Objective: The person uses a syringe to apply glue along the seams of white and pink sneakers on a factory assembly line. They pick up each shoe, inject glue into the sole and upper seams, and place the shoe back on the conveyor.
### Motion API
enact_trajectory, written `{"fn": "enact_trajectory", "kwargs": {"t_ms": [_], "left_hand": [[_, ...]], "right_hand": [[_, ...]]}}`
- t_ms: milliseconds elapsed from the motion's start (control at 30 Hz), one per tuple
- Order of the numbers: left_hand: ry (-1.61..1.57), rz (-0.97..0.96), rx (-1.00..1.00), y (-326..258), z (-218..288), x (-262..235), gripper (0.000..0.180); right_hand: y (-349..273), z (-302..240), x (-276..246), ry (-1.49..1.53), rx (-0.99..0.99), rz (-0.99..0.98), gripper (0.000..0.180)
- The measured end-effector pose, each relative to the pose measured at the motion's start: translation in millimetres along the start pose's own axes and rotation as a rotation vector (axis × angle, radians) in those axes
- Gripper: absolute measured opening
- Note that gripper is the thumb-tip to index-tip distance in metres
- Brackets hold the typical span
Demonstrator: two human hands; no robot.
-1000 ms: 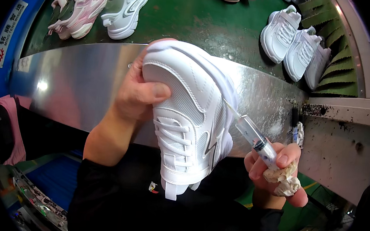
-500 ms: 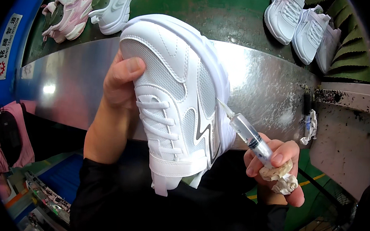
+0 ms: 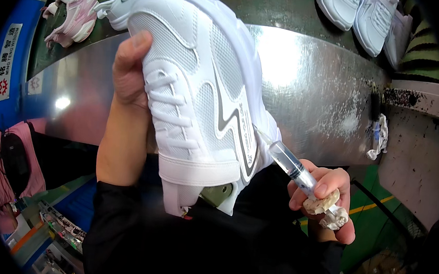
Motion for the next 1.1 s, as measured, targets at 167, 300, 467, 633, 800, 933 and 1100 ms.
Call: {"fn": "enact_trajectory", "kwargs": {"t_ms": [167,300,467,633,800,933,1100], "left_hand": [[0.001,0.024,-0.006,3,-1,-10,0.043],[0.023,0.051,-0.020,6,-1,-17,0.037],[0.035,0.134,0.030,7,0,-26,0.030],[-0.002,0.099,-0.053,8,-1,-24,0.035],[0.171,0.200,-0.064,0,5,-38,0.045],[0.245,0.397,-0.127,-17,6,-45,0.052],[0.375,0.419,-0.155,-54,17,-46,0.051]], "right_hand": [[-20,3,-2,-0.056,-0.036,0.027,0.083],[-32,6,-4,-0.057,-0.050,0.059,0.083],[-40,11,-9,-0.065,-0.065,0.067,0.083],[-48,13,-11,-0.073,-0.049,0.091,0.082],[-52,17,-16,-0.055,-0.053,0.089,0.082],[-54,18,-19,-0.051,-0.057,0.085,0.082],[-50,21,-20,-0.093,-0.047,0.016,0.080]]}}
Point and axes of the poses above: each hand's wrist, its own y-axis towards the middle knuckle, its own x-axis out of the palm, z = x × y, the point moved 5 cm from there along y, towards the middle knuckle, and after that the axes turned 2 degrees about y, right-handed, at the moved point
